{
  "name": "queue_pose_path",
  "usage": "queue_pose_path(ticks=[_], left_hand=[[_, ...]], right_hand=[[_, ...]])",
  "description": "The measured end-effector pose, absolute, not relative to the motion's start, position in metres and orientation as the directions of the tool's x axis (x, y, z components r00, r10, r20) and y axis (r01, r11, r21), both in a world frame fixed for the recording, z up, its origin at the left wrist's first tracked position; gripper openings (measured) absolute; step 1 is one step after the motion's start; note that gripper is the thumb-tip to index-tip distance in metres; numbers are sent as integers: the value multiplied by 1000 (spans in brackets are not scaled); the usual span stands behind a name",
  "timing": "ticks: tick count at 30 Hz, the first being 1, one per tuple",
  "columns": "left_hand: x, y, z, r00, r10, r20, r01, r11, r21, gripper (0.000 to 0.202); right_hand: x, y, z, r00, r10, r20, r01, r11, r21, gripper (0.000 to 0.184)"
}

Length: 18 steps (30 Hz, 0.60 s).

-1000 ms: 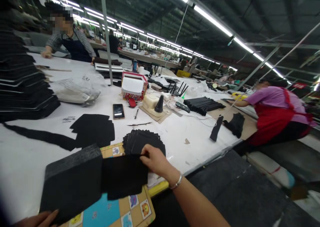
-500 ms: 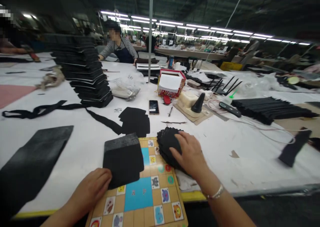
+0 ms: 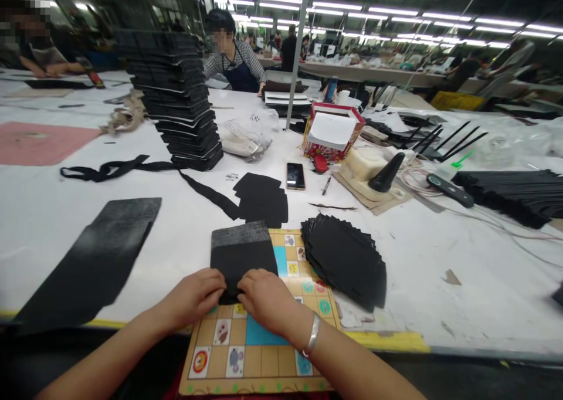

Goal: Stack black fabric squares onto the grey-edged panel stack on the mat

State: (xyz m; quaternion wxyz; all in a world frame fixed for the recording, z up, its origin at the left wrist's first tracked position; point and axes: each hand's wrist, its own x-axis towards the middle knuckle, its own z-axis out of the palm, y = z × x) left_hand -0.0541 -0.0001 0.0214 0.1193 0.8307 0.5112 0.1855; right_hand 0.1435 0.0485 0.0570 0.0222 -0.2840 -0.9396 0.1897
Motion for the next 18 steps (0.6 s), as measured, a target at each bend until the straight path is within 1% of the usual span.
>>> queue_pose_path(ticks=[3, 5, 7, 8, 9, 11, 12, 13, 15, 17, 18], left_hand=[[-57, 5, 22, 371, 897, 239, 790, -441, 427, 17], [-59, 2, 24, 288, 909, 301, 808, -399, 434, 17], [-57, -5, 25, 183, 893, 411, 833, -363, 418, 19], [-54, -10, 25, 166, 861, 481, 837, -381, 393, 18], [-50, -14, 24, 186, 818, 545, 834, -424, 352, 16], [-39, -20, 19, 278, 745, 606, 828, -506, 242, 13], [-33, -21, 16, 305, 747, 590, 841, -502, 201, 15], [-27, -21, 12, 301, 782, 545, 869, -460, 181, 18], [-18, -18, 4, 211, 875, 436, 933, -312, 176, 26], [-13, -14, 0, 132, 933, 334, 959, -206, 196, 33], [-13, -11, 0, 116, 949, 293, 960, -183, 211, 35]], right_hand=[[142, 57, 57, -791, 605, -88, 555, 650, -518, 16], [141, 61, 58, -758, 642, -118, 575, 572, -585, 17], [140, 64, 58, -723, 677, -138, 589, 500, -635, 19], [139, 65, 57, -698, 703, -135, 588, 456, -668, 20], [137, 67, 55, -670, 732, -125, 579, 410, -705, 20], [135, 72, 49, -607, 789, -94, 542, 325, -775, 21], [135, 76, 47, -572, 817, -74, 520, 291, -803, 23], [136, 82, 45, -531, 846, -52, 501, 264, -824, 25], [146, 97, 47, -398, 917, 20, 456, 217, -863, 28], [166, 115, 58, -172, 977, 126, 383, 185, -905, 29], [180, 124, 67, -42, 983, 181, 344, 184, -921, 29]])
